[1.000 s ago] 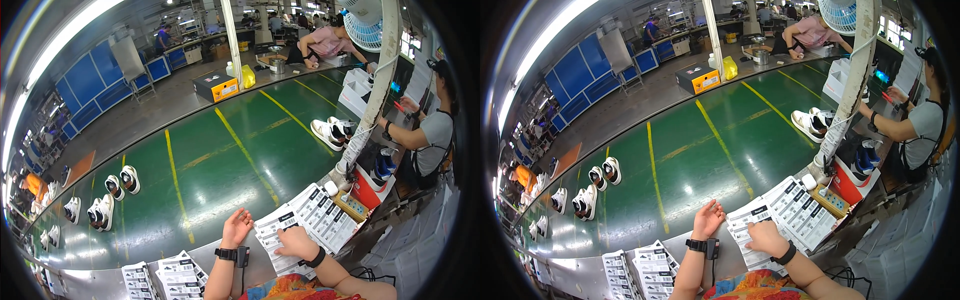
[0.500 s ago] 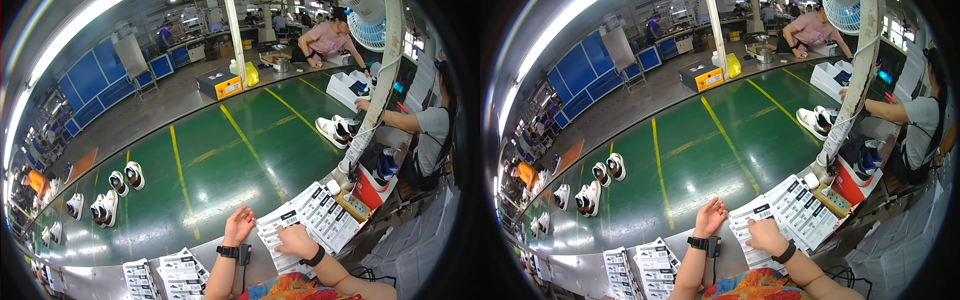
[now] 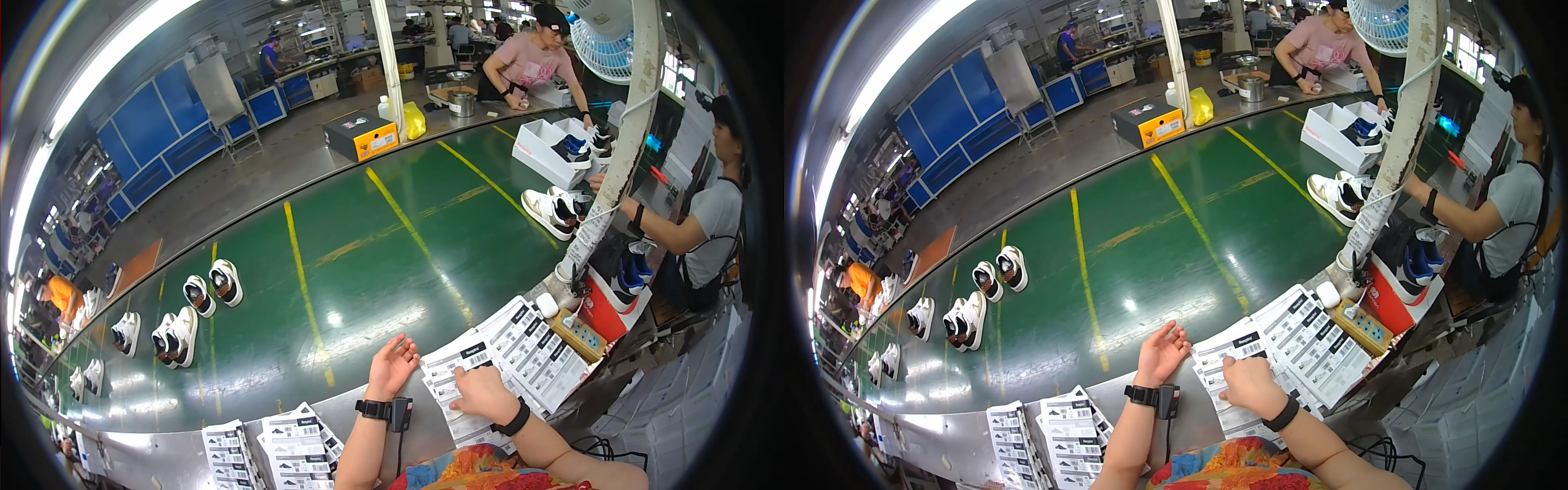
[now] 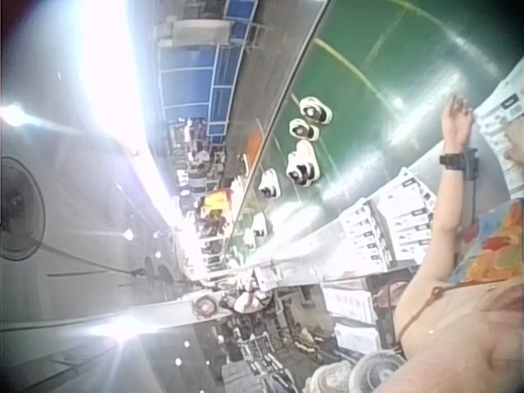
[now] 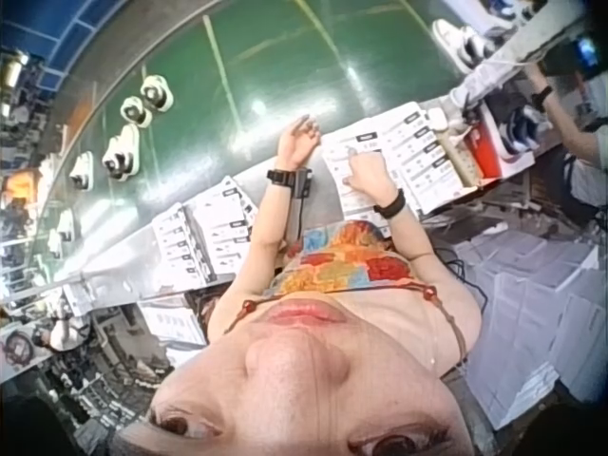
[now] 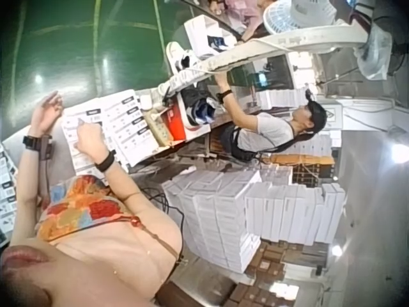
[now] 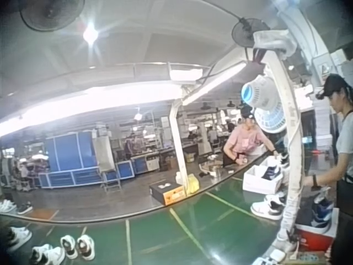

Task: Inspecting shoes for quality and matching them with identifying labels on a factory production line.

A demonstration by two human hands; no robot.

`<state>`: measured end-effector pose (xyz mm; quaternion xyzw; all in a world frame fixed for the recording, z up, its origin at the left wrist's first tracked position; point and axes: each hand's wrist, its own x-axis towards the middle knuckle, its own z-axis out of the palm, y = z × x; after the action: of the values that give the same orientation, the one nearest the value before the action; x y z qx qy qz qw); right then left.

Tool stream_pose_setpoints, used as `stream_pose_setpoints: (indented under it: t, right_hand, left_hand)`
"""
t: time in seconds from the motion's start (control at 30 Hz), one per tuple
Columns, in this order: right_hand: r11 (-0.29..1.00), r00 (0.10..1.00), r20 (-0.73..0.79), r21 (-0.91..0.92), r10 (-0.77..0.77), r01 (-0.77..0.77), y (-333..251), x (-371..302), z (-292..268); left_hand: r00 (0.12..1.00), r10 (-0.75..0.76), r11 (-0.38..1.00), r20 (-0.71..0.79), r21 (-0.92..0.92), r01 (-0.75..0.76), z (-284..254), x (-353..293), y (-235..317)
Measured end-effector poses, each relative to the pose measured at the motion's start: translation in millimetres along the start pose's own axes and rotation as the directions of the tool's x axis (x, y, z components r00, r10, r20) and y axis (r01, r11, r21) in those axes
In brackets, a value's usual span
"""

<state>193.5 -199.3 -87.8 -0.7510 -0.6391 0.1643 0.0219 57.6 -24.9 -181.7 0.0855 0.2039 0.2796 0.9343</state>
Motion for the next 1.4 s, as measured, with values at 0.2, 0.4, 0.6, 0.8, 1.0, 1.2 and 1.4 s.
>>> stream_pose_setpoints:
  t: [0.2, 0.4, 0.6, 0.8, 1.0, 1.2, 1.4]
  right_hand:
    - [1.000, 1.000, -0.003, -0.009, 0.007, -0.007, -1.1, -0.3, 1.8]
    - [1.000, 1.000, -0.021, -0.004, 0.002, -0.002, -1.8, -0.7, 2.2]
    - [0.999, 1.000, 0.001, -0.035, 0.014, -0.014, -3.4, -0.4, 2.2]
    - [0.999, 1.000, 0.004, -0.051, 0.014, -0.014, -2.9, -0.3, 3.5]
    - [0.999, 1.000, -0.007, -0.048, 0.013, -0.013, -3.2, -0.4, 4.3]
    - [1.000, 1.000, -0.028, -0.027, 0.003, -0.004, -2.6, -1.1, 4.2]
    - [1.000, 0.999, -0.037, -0.010, 0.006, -0.006, -1.3, -1.5, 7.0]
  left_hand:
    - [1.000, 0.008, 1.000, -0.019, 0.003, -0.008, 4.9, -2.7, -0.3]
    - [1.000, 0.004, 1.000, 0.002, -0.003, -0.004, 0.5, -0.3, 0.0]
    - [1.000, -0.001, 1.000, 0.013, -0.001, 0.001, -5.7, 2.7, -0.2]
    - [1.000, 0.005, 1.000, 0.017, 0.009, -0.005, -4.7, 2.1, -0.6]
    - [1.000, 0.004, 1.000, 0.016, 0.012, -0.004, -3.8, 1.7, -0.6]
    - [1.000, 0.003, 1.000, 0.015, 0.011, -0.003, -4.0, 1.9, -0.9]
    - [1.000, -0.005, 1.000, 0.013, 0.015, 0.005, -2.7, 2.2, -0.8]
